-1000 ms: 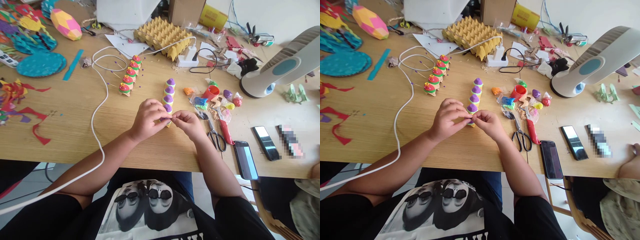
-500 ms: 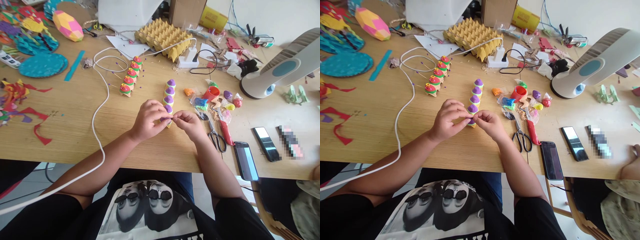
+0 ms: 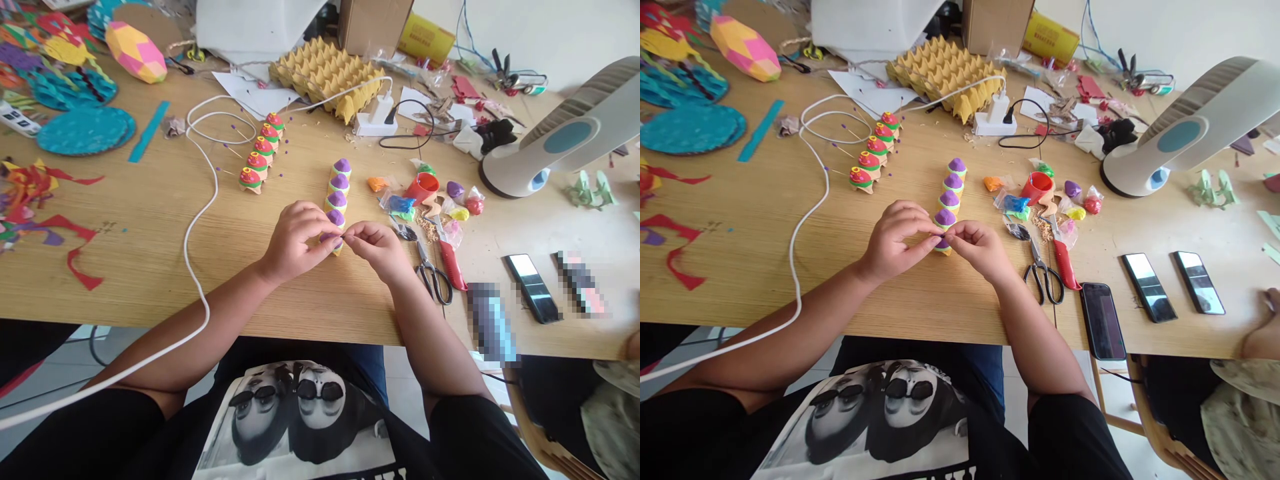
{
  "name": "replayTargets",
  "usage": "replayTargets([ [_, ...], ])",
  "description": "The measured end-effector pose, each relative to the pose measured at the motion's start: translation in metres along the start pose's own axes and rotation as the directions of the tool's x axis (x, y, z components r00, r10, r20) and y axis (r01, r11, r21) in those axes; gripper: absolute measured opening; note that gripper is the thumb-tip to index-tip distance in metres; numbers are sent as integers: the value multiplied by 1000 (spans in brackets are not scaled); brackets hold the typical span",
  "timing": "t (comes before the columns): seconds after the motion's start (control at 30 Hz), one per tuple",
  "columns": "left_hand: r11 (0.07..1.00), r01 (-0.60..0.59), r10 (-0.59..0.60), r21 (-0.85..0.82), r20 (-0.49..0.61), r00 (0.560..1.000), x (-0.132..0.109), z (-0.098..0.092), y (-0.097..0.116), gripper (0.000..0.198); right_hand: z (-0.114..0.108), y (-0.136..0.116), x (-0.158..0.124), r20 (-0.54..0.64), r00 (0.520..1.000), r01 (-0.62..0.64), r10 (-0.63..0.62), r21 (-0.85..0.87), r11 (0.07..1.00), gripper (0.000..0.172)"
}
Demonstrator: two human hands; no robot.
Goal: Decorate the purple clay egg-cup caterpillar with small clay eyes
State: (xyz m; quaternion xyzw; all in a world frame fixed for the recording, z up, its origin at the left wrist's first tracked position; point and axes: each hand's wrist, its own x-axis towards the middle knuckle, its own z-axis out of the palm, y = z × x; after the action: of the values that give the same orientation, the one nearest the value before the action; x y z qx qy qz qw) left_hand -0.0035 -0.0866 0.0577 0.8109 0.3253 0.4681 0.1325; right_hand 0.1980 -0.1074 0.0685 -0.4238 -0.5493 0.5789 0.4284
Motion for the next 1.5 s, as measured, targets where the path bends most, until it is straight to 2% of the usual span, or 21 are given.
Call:
replayTargets([
  [0.3, 1000, -3, 2, -8, -23, 1000, 0, 0, -2, 8, 0, -1, 1, -27, 1000, -13, 13, -4, 1000, 35],
  [0.43, 999, 26, -27, -36, -22, 999, 1, 0, -2, 9, -2, 0, 2, -43, 998, -49, 52, 66, 997, 27],
  [0.6, 996, 52, -54, -74, -16, 998, 1, 0, -2, 8, -3, 1, 2, -6, 994, -111, 113, 135, 985, 15],
  [0.73, 994, 53, -55, -93, -22, 998, 1, 0, -1, 7, -2, -1, 1, 2, 996, -86, 87, 161, 983, 16],
  [0.87, 991, 81, -81, -109, 0, 997, 1, 1, -2, 8, -1, -3, 0, -21, 1000, -14, 14, -2, 1000, 24],
  [1.03, 991, 90, -89, -96, 13, 996, 0, 1, -2, 11, 0, -4, -3, -42, 995, 79, -89, -200, 977, 34],
  [1.27, 994, 79, -78, -80, 19, 997, -1, 2, -5, 10, 1, -6, -5, -43, 993, 94, -112, -297, 950, 35],
  [1.5, 996, 54, -53, -71, 16, 998, -1, 3, -6, 11, 4, -6, -6, -34, 992, 102, -119, -323, 941, 25],
])
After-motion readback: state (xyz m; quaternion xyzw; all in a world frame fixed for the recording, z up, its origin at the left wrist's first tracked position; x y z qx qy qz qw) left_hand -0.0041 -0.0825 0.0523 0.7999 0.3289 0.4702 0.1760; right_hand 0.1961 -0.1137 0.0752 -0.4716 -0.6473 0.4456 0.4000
